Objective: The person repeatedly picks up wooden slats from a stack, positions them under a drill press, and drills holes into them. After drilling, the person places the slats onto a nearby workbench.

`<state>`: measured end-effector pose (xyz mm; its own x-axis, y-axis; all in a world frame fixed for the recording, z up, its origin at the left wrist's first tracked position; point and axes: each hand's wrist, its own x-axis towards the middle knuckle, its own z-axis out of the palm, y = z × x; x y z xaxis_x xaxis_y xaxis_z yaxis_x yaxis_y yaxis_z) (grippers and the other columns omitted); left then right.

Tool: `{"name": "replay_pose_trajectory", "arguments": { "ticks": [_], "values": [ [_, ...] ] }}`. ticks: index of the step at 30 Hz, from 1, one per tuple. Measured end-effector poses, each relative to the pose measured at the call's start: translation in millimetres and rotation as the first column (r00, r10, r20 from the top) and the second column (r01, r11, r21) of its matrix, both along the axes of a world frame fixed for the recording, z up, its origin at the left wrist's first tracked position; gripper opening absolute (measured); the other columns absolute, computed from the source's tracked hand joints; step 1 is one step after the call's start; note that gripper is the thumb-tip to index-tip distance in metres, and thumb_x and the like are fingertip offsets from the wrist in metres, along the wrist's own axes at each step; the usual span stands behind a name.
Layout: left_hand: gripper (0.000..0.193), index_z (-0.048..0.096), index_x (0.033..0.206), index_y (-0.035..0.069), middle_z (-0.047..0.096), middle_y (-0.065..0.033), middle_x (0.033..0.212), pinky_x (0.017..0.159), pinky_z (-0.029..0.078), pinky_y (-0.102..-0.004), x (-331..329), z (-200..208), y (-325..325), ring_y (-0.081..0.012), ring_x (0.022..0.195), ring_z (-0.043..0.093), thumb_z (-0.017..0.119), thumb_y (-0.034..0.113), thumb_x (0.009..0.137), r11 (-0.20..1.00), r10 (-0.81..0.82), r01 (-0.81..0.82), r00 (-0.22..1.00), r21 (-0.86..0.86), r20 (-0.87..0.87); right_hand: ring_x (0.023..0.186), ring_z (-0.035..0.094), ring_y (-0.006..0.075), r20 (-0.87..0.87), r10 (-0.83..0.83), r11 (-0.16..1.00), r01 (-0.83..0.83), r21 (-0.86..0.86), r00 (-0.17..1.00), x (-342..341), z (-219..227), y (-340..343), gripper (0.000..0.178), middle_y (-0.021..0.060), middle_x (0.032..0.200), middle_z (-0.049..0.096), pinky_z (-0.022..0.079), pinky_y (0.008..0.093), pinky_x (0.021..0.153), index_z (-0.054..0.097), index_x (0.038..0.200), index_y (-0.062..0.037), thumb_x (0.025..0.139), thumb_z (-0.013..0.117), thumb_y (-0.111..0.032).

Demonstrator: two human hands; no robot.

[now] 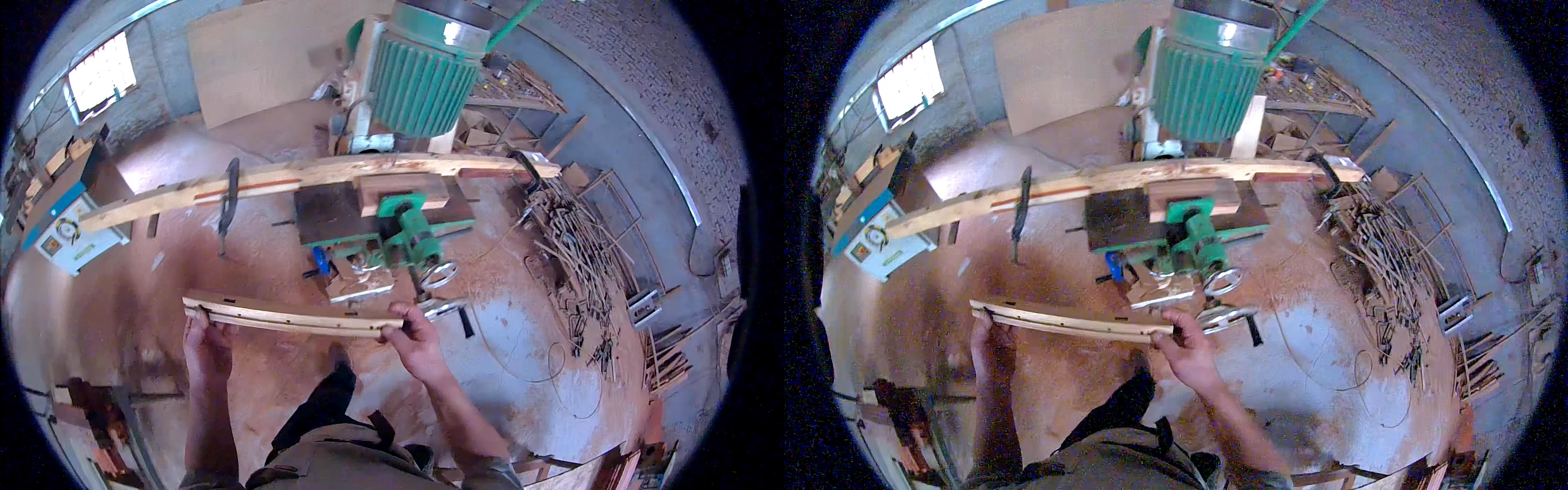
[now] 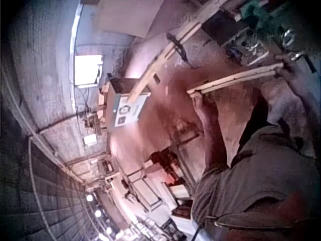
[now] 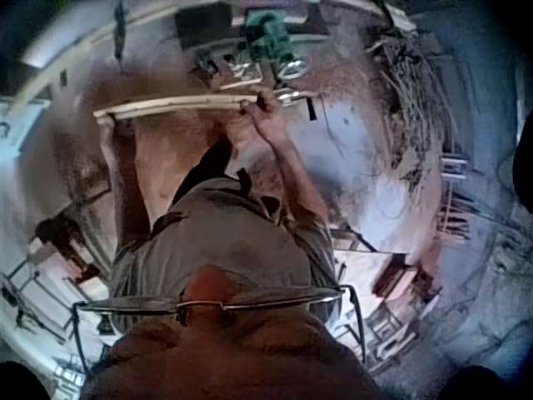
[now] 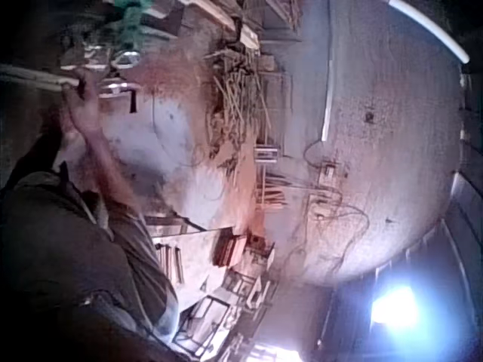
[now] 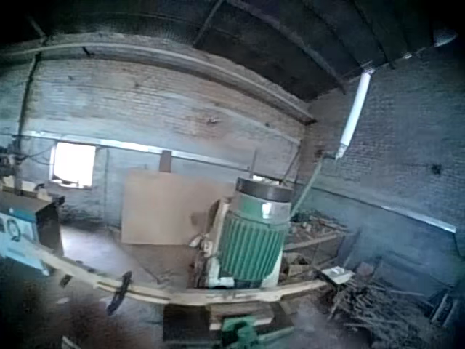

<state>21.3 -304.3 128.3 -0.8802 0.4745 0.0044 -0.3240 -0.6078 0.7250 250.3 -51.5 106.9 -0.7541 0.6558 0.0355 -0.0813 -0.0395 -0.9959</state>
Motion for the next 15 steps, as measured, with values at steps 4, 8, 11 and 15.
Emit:
{"name": "replay_pose_trajectory", "arguments": {
  "ticks": [4,8,11,15],
  "values": [
    [0.031,0.05,0.118,0.007,0.061,-0.0055,0.109,0.089,0.049,-0.0374,-29.4,28.7,84.6,-0.0183,0.104,0.058,0.058,0.016,0.09,0.997,-0.039,0.036,0.999,0.072,0.038,0.095,0.06,0.0189,0.366,0.151,0.58,-0.382,0.719,0.918,7.7,39.1,44.8,0.041,0.0098,0.111,0.058,0.051,0.0298,0.076,0.053,0.118,-0.0043,0.082,0.07,-0.012],
    [0.021,0.061,0.106,0.003,0.064,-0.0034,0.094,0.076,0.05,-0.0269,16.7,79.3,196.8,-0.0099,0.085,0.059,0.061,0.002,0.085,0.884,-0.381,0.175,0.807,-0.434,-0.451,0.098,0.06,0.0236,0.346,0.273,0.905,-0.362,0.224,0.897,-37.3,79.9,61.2,0.046,0.011,0.108,0.06,0.051,0.0341,0.082,0.052,0.12,-0.0029,0.082,0.072,-0.021],
    [0.029,0.062,0.107,0.0,0.067,-0.0118,0.092,0.072,0.051,-0.0269,34.1,68.3,253.2,-0.0147,0.08,0.064,0.07,0.009,0.08,0.844,-0.48,0.094,0.572,-0.528,-0.666,0.101,0.059,0.0203,0.241,0.288,0.955,-0.296,-0.003,0.927,-63.4,43.6,71.1,0.046,0.0109,0.113,0.059,0.051,0.0329,0.083,0.051,0.122,-0.0008,0.084,0.069,-0.019],
    [0.027,0.063,0.106,0.001,0.065,-0.0133,0.09,0.075,0.052,-0.0305,48.0,82.1,304.5,-0.0185,0.085,0.065,0.068,0.01,0.082,0.803,-0.449,-0.165,0.463,-0.572,-0.764,0.1,0.058,0.0163,0.068,0.111,0.952,-0.086,-0.293,0.992,-67.0,7.8,103.8,0.035,0.0093,0.114,0.059,0.051,0.0303,0.082,0.053,0.119,0.0003,0.088,0.063,-0.013]
  ]
}}
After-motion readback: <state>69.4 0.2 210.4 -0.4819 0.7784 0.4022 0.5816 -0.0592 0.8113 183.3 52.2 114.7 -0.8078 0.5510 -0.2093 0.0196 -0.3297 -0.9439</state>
